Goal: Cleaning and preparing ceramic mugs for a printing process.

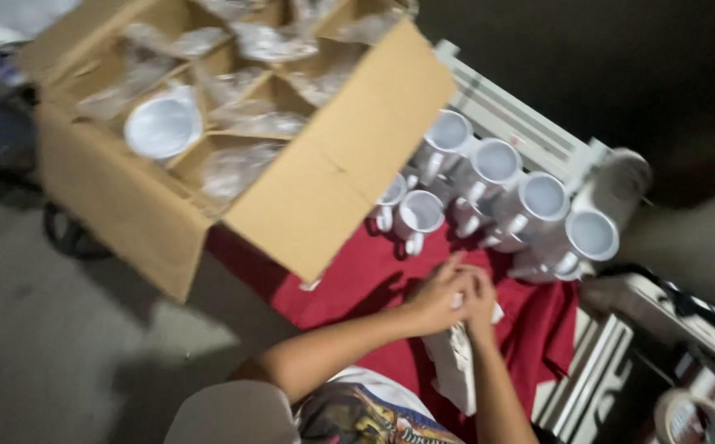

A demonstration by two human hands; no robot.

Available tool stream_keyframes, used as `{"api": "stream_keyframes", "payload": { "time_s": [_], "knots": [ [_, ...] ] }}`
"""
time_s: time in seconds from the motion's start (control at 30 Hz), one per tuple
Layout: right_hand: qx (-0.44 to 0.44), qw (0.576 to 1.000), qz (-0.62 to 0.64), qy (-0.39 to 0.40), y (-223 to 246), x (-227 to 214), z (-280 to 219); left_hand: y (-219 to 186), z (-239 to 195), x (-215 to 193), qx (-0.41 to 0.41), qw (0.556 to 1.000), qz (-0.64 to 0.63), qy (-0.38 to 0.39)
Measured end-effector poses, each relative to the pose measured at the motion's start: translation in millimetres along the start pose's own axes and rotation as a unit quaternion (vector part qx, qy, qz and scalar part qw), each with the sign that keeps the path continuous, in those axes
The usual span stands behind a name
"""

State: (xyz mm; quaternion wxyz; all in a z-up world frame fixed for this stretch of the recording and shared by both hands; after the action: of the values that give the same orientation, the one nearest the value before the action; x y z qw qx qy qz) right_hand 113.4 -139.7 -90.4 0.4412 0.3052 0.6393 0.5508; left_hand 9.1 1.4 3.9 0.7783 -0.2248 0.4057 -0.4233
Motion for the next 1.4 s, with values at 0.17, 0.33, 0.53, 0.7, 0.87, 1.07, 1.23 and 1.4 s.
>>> {"api": "stream_keyframes", "payload": {
  "time_s": [0.17,0.33,0.53,0.7,0.87,1.07,1.23,1.4],
  "knots": [
    [-0.030,0.998,0.048,0.036,96,8,23,-78,58,-129,0.086,0.996,0.007,-0.016],
    [0.002,0.997,0.058,0.049,247,72,30,-89,65,-275,0.148,0.984,0.086,-0.047],
    [-0.127,0.989,-0.012,0.073,353,196,43,-43,32,-438,0.204,0.947,0.237,-0.067],
    [-0.250,0.954,-0.149,0.070,421,314,55,3,18,-542,0.076,0.929,0.361,0.029],
    [-0.203,0.946,-0.230,0.110,438,382,78,67,10,-570,0.087,0.902,0.395,0.148],
    [-0.158,0.944,-0.262,0.123,447,414,95,99,22,-586,0.158,0.896,0.363,0.200],
    [-0.157,0.947,-0.268,0.087,424,408,104,99,30,-596,0.206,0.914,0.298,0.181],
    [-0.160,0.973,-0.155,0.055,419,400,99,75,42,-619,0.263,0.892,0.317,0.186]
  ]
}}
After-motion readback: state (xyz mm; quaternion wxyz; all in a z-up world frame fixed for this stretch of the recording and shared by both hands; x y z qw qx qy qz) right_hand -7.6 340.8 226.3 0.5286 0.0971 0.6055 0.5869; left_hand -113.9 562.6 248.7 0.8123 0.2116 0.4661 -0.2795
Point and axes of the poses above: each hand's wrist, its own z-axis towards the middle knuckle, its own x-axis out of the palm, y = z × x, the point moved 1 cm from there along z, towards the middle knuckle, and after that the axes turned 14 degrees about x, right-handed, at the moved point
